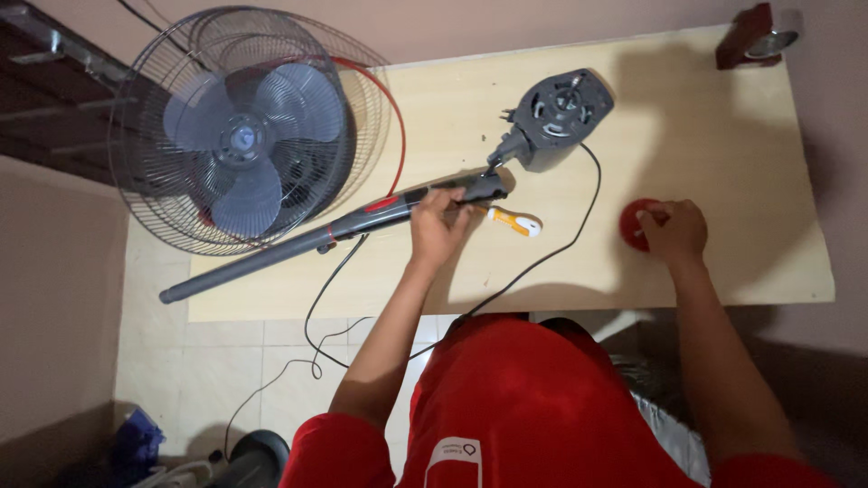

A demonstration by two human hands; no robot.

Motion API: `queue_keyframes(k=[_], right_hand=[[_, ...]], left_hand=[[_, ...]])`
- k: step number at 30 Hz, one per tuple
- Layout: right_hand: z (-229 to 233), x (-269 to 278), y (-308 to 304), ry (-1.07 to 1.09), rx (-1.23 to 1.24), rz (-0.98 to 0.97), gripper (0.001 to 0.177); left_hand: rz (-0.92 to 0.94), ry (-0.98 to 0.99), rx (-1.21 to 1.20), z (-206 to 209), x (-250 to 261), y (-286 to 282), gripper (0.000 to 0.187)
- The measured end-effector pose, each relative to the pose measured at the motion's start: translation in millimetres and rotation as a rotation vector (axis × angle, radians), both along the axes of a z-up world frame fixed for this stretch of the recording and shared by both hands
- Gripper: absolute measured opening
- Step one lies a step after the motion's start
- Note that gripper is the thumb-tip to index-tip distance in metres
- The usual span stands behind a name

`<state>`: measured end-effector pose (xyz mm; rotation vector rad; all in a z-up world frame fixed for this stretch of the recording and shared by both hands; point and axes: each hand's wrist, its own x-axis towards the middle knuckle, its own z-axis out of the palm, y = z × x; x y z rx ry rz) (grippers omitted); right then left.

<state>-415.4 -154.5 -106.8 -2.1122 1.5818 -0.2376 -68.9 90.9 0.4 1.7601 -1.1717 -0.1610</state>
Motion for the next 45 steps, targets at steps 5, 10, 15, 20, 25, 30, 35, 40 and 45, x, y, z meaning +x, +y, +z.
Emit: queue_keyframes(k=[5, 10, 15, 20, 25, 30, 35, 40, 45], right_hand=[[29.7, 39.2, -8.2, -0.261, -0.086, 0.040, 0.027], [57.4, 91.2, -21.3, -0.458, -0.253, 0.240, 0.040], [93.1, 125.1, -29.0, -0.514, -0.410, 0.453, 0.083], [112.3, 148.5, -43.2, -0.459, -0.401, 0.593, 0.106], [109.5, 161.3, -56.1, -0.431, -0.374, 0.629, 0.108], [109.9, 167.2, -65.3, -0.312, -0.246, 0.613, 0.119], [119.9, 174.8, -70.6, -0.188, -0.096, 0.628, 0.132], [129.0, 185.3, -71.0, -0.078, -0.110, 0.661, 0.150], [121.9, 200.2, -71.1, 0.038, -0.133, 0.661, 0.165]], left_hand=[[0.158, -0.141, 0.218, -28.8, 52.3, -33.3, 0.025], [0.079, -0.129, 0.429, -76.8, 93.2, -85.6, 0.026], [-0.007, -0.285, 0.690, -123.9, 110.8, -128.5, 0.016], [-0.019, -0.244, 0.733, -157.2, 122.9, -142.1, 0.019], [-0.097, -0.384, 0.754, -168.8, 124.3, -151.5, 0.020], [-0.135, -0.416, 0.685, -137.9, 116.1, -147.7, 0.018], [-0.027, 0.214, 0.389, -91.5, 107.0, -122.6, 0.014], [-0.074, 0.451, 0.123, -67.0, 93.3, -97.7, 0.009], [-0.035, 0.427, 0.159, -51.6, 73.3, -71.0, 0.006]])
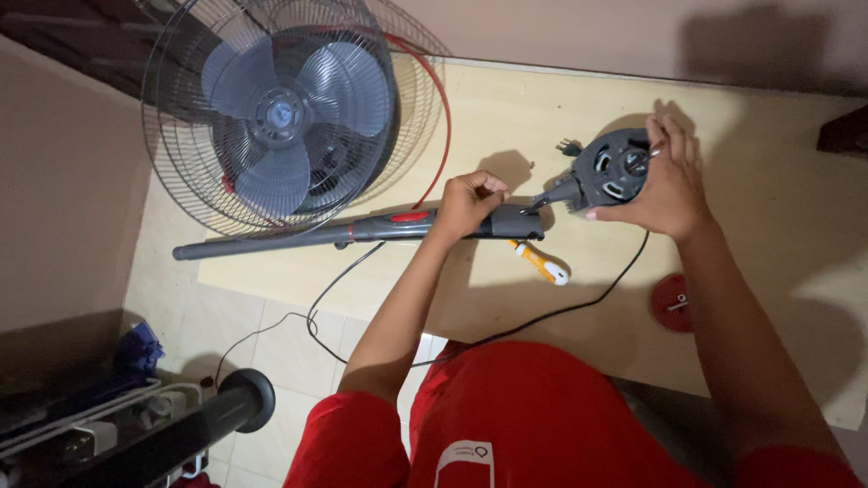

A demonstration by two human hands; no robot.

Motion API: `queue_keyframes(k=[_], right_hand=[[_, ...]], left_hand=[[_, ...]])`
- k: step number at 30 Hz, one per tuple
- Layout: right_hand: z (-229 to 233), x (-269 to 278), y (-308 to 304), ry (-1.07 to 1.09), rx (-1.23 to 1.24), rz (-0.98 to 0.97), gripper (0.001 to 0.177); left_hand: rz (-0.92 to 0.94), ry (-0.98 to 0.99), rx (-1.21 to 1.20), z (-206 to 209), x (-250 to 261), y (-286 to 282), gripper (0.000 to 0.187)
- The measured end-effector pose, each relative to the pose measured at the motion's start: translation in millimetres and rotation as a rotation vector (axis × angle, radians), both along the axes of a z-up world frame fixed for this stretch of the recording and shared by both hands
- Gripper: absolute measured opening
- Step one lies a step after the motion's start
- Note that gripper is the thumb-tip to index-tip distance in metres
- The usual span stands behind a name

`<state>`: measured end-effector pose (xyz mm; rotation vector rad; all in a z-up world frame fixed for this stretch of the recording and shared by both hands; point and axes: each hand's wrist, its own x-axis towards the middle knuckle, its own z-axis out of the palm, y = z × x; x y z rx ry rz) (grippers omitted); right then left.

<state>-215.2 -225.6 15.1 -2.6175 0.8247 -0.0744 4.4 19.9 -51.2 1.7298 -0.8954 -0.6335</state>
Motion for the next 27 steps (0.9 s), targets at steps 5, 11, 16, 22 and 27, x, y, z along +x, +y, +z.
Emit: queue_keyframes(k=[5, 11, 16, 22, 27], right_hand=[[-14.7, -10.7, -8.0, -0.168, -0.008, 0.059, 0.153], [-28.3, -17.7, -19.6, -0.351, -0.124, 0.194, 0.146], [-28.7, -15.5, -26.8, -0.396, 0.014, 0.259, 0.138], [-27.1, -19.2, -23.7, -0.198, -0.096, 0.146, 0.147], [-29.4, -21.1, -22.8, -0.197, -0.110, 0.134, 0.147]], left_hand=[[0.016, 0.078, -0.074, 3.8, -17.4, 10.4, 0.007], [0.115, -0.029, -0.100, -9.0, -33.5, 7.6, 0.009], [0.131, -0.064, -0.125, -21.0, -45.5, -9.6, 0.011], [0.042, -0.112, -0.109, -27.0, -47.8, -24.3, 0.014], [0.012, -0.100, -0.190, -26.6, -44.2, -28.7, 0.018]])
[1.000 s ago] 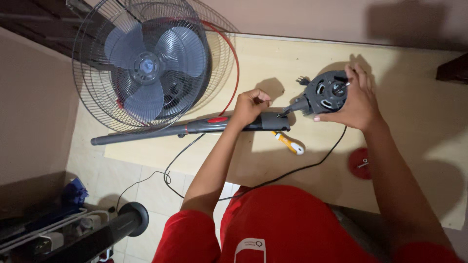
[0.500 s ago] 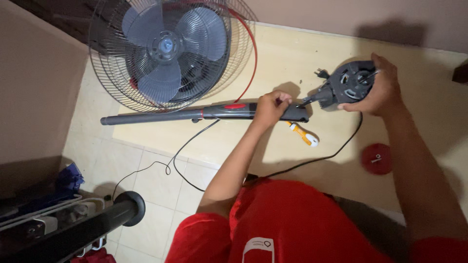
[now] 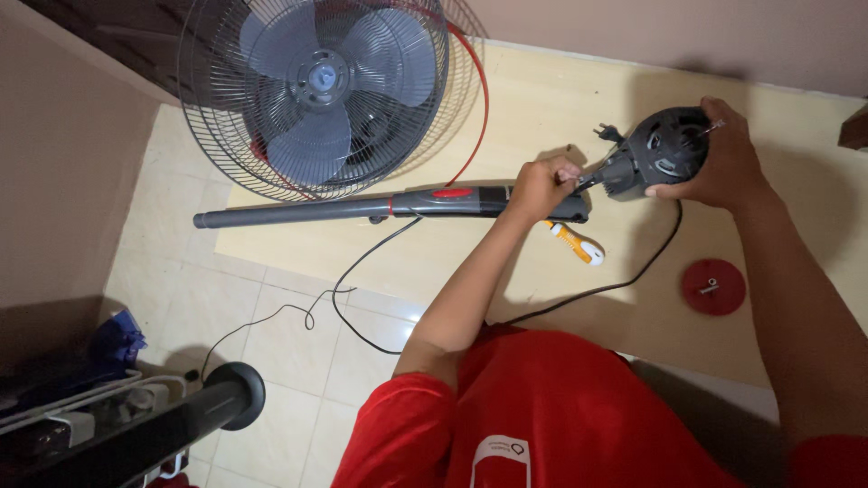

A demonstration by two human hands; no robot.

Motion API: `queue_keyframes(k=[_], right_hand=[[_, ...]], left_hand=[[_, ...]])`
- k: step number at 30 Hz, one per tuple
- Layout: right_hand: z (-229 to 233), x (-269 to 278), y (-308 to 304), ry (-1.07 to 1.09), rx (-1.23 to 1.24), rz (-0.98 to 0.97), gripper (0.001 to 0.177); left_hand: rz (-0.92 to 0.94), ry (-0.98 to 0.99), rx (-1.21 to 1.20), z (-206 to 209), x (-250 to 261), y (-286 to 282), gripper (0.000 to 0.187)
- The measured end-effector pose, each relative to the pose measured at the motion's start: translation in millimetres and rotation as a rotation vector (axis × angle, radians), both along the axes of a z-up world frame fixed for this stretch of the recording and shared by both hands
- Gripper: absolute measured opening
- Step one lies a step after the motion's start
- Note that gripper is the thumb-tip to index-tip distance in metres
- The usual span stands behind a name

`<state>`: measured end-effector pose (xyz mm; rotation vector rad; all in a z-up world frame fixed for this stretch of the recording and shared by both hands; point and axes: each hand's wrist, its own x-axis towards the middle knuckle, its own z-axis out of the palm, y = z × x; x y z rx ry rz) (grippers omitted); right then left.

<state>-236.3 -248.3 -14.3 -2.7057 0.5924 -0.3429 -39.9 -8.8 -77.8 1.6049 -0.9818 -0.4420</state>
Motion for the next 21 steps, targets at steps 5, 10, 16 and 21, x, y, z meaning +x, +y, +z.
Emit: queue_keyframes(k=[5, 10, 16, 21], right_hand=[[-3.1, 0.5, -1.8, 0.037, 0.017, -0.027, 0.152], [-1.9, 2.8, -0.6, 0.035, 0.100, -0.059, 0.154], [1.7, 1.2, 1.8, 0.029, 0.031, -0.021, 0.152], [1.7, 3.0, 3.5, 0.058, 0.038, -0.056, 0.153]], left_hand=[[-0.014, -0.025, 0.010, 5.0, 1.9, 2.6, 0.017], [-0.027, -0.062, 0.009, 10.7, 4.3, 2.6, 0.017], [-0.050, -0.038, 0.030, 4.5, 6.3, 0.6, 0.017], [-0.062, -0.074, 0.006, 4.4, 7.2, 2.0, 0.017]])
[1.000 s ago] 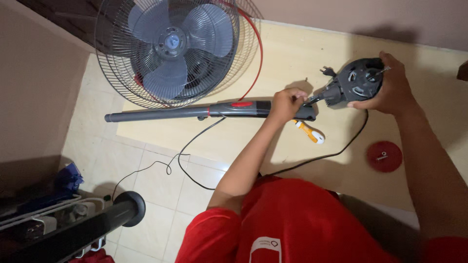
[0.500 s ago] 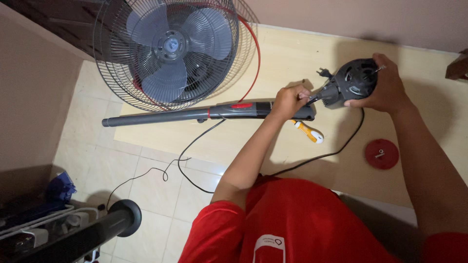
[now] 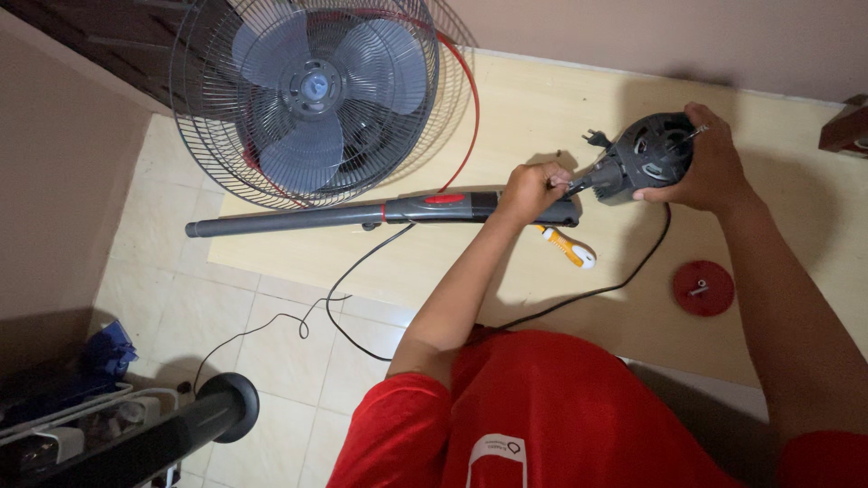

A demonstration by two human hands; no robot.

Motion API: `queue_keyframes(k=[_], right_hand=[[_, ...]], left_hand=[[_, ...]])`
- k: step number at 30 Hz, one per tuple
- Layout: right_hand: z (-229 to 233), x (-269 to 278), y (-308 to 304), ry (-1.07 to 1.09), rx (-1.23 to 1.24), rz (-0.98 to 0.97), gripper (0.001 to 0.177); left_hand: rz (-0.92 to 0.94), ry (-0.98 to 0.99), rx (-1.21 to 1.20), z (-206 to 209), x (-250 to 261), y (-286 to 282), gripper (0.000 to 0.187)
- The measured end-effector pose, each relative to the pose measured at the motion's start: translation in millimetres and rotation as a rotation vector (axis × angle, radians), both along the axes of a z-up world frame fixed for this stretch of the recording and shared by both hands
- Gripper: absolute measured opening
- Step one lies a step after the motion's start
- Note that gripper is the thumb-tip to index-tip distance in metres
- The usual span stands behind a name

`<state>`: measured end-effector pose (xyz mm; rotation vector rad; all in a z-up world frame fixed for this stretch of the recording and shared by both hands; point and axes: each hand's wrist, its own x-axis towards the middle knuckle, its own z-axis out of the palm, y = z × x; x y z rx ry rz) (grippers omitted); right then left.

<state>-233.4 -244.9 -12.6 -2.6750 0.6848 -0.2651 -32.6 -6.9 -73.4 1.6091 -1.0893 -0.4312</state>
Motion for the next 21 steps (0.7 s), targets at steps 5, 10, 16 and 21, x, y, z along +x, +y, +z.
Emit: queue_keyframes(k=[5, 10, 16, 21], right_hand=[[-0.2, -1.8, -1.4, -0.060, -0.036, 0.054, 0.148], [0.0, -0.8, 0.0, -0.060, -0.038, 0.058, 0.149], [3.1, 1.0, 1.5, -0.030, -0.053, 0.058, 0.149], [1.1, -0.8, 1.0, -0.085, -0.052, 0.072, 0.148]], left_hand=[[0.027, -0.052, 0.016, 11.4, -2.2, 3.3, 0.015], [0.018, -0.121, 0.068, 20.3, 1.7, 3.1, 0.019], [-0.100, -0.030, 0.046, 23.4, 10.6, -3.2, 0.019], [-0.131, -0.041, 0.016, 23.5, 13.5, 0.0, 0.019]])
